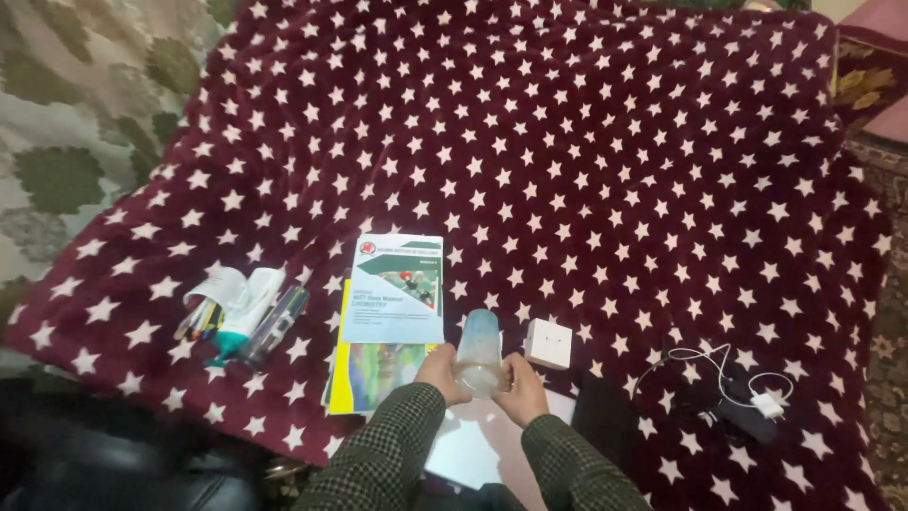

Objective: The person is organizing a workspace by moving items including a laptop, several books, an alarm clock, a small plant, and a computer mouse between a desk and a nearby bed.

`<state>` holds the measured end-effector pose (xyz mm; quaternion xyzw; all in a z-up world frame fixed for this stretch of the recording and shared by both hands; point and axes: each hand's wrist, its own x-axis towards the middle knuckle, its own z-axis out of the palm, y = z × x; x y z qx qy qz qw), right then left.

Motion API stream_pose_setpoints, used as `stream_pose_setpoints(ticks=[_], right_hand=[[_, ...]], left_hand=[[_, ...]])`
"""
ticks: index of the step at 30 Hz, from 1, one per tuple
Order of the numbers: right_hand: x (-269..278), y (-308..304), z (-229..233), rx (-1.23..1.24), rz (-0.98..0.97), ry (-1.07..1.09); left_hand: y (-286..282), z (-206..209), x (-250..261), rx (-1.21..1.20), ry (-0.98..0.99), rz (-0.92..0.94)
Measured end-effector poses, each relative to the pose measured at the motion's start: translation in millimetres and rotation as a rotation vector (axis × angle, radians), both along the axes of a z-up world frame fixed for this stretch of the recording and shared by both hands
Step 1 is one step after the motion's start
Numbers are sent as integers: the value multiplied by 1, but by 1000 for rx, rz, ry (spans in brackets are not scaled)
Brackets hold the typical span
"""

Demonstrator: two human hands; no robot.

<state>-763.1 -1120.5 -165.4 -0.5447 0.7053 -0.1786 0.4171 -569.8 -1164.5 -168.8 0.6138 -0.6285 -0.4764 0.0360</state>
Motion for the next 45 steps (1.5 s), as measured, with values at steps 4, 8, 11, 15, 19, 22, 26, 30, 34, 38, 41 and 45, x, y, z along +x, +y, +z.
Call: stream_pose_setpoints(ticks=[4, 8, 11, 15, 19, 22, 26, 30, 34, 38, 41, 45], right_hand=[[18, -24, -4, 145, -52, 5], [8, -37, -58, 141, 13, -5], [10, -54, -60, 226, 42, -6], [11, -64, -79, 212, 96, 11], [14, -61, -104, 197, -18, 0], [13, -55, -130, 233, -69, 25], [12, -43, -141, 289, -67, -7], [-7, -38, -134, 332, -114, -114], [-41, -23, -141, 374, -270, -208], [-69, -13, -115, 296, -376, -432], [-70, -11, -44, 223, -387, -398], [-51, -4, 44, 135, -455, -447]], left_hand=[[-26, -29, -3, 110, -77, 18], [-37, -38, -4, 126, -12, 145], [-46, -27, -11, 145, -68, 168], [-59, -34, -12, 168, -60, 120], [-64, -63, -19, 81, -199, 35], [-57, -117, -23, -27, -336, -117], [-45, -128, -32, -34, -400, -120], [-34, -123, -21, -50, -242, 45], [-22, -87, 6, -47, 21, 255], [-15, -41, 27, -20, 171, 476], [-3, 35, 42, -118, 281, 556], [7, 86, 58, -140, 225, 544]])
